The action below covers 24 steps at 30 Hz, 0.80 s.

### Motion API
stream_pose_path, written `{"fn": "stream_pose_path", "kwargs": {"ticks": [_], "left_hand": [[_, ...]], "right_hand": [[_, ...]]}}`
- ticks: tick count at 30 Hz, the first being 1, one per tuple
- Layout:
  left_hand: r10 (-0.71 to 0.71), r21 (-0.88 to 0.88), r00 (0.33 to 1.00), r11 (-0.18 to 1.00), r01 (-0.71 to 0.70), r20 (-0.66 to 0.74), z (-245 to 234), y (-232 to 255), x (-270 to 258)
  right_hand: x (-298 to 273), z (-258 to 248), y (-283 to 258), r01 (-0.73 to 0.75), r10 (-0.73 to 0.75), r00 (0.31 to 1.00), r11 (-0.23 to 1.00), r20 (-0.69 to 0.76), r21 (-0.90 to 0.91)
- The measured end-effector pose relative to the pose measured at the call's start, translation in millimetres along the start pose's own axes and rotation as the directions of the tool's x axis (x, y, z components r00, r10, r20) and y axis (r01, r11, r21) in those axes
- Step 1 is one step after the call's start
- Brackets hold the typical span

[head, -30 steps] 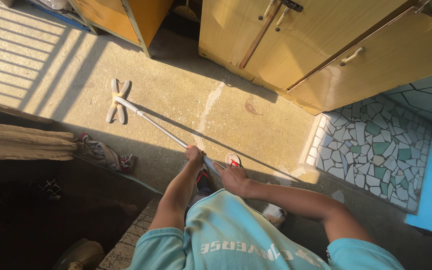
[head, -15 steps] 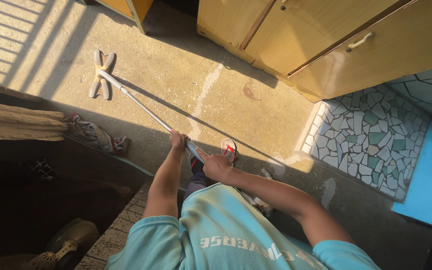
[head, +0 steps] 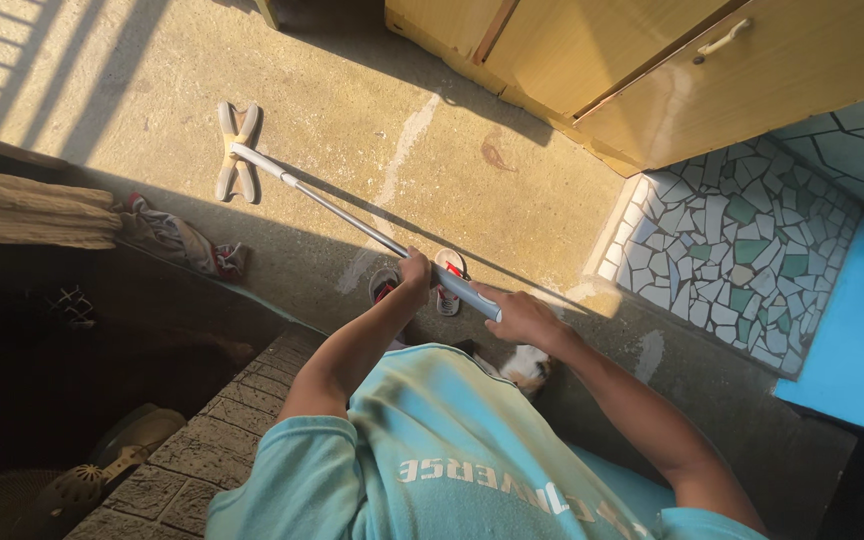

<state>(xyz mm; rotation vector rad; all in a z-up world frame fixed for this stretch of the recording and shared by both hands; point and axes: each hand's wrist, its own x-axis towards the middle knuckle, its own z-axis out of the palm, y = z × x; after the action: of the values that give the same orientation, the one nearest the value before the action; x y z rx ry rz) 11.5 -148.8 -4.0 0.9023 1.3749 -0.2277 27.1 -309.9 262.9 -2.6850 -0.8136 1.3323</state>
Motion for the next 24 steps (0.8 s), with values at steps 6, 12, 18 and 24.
{"fn": "stream_pose_path", "kwargs": {"ticks": [6, 12, 18, 24], "left_hand": [[0.038, 0.113, 0.997, 0.992, -0.046, 0.068, -11.4, 28.2, 10.2], [0.101, 0.049, 0.993, 0.993, -0.104, 0.057, -40.7, 73.6, 36.2], [0.222, -0.26, 0.972, 0.945, -0.196, 0.073, -118.9, 91.2, 68.0], [0.553, 0.321, 0.831, 0.797, -0.511, -0.051, -159.3, 75.9, 40.6]], "right_hand": [[21.3, -27.4, -6.7, 0.061, -0.064, 0.998, 0.994, 0.021, 0.091], [58.0, -43.0, -56.3, 0.037, -0.036, 0.998, 0.999, 0.054, -0.035], [114.0, -11.3, -123.4, 0.151, -0.169, 0.984, 0.961, -0.06, -0.233], [177.2, 16.6, -144.9, 0.138, -0.143, 0.99, 0.97, -0.01, -0.198]]}}
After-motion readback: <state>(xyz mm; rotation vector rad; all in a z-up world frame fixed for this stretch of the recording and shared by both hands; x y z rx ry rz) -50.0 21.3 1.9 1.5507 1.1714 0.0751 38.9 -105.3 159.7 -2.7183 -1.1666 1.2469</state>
